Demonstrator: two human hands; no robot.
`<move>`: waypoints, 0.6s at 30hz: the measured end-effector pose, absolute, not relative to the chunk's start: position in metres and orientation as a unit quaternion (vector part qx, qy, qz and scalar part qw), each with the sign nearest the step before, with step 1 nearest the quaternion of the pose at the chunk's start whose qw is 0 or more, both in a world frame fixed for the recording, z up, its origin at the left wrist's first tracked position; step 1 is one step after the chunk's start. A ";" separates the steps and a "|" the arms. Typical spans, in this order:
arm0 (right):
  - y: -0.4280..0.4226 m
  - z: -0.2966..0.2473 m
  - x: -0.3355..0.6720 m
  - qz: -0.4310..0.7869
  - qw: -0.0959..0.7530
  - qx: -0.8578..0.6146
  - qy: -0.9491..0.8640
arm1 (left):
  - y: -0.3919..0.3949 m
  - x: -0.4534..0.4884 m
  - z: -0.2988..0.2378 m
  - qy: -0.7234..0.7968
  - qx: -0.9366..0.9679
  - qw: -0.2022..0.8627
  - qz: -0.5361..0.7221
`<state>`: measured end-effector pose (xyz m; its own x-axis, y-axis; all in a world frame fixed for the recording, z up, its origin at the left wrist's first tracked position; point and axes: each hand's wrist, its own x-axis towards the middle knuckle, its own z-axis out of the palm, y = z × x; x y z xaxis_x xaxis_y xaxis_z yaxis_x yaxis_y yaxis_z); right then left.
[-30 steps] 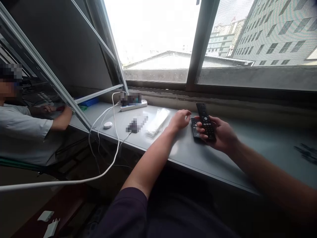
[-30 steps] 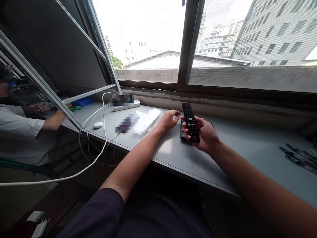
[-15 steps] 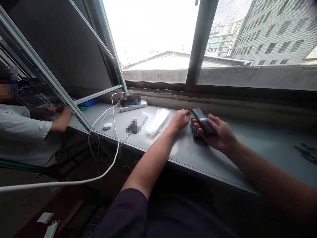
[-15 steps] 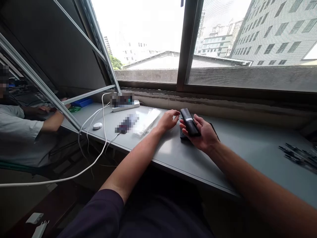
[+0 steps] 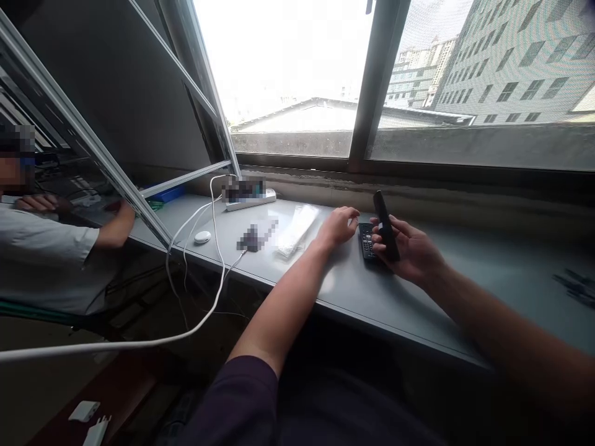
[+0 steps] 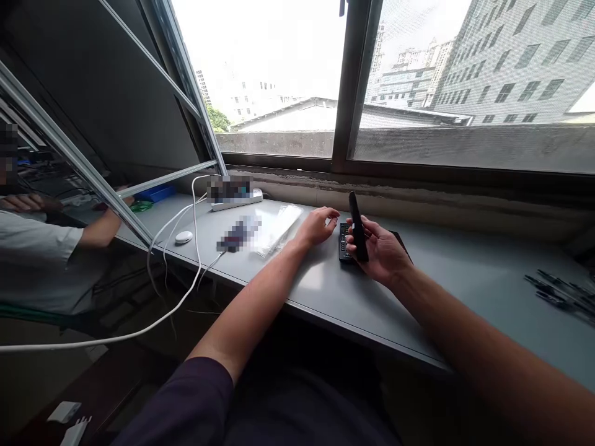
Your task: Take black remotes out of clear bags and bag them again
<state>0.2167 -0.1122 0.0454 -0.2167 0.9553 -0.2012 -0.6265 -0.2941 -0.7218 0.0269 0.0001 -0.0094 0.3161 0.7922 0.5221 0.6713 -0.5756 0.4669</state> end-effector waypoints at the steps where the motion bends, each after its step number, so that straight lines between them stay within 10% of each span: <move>1: -0.112 0.046 0.217 0.739 0.537 -0.319 -0.251 | 0.000 0.027 -0.010 0.453 0.807 0.082 0.370; 18: -0.114 0.047 0.218 0.761 0.509 -0.290 -0.280 | -0.001 0.027 -0.009 0.447 0.813 0.076 0.366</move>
<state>0.2176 -0.1145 0.0472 -0.3135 0.9366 -0.1562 -0.6125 -0.3252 -0.7205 0.0270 -0.0010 -0.0086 0.3327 0.7822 0.5268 0.6714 -0.5887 0.4502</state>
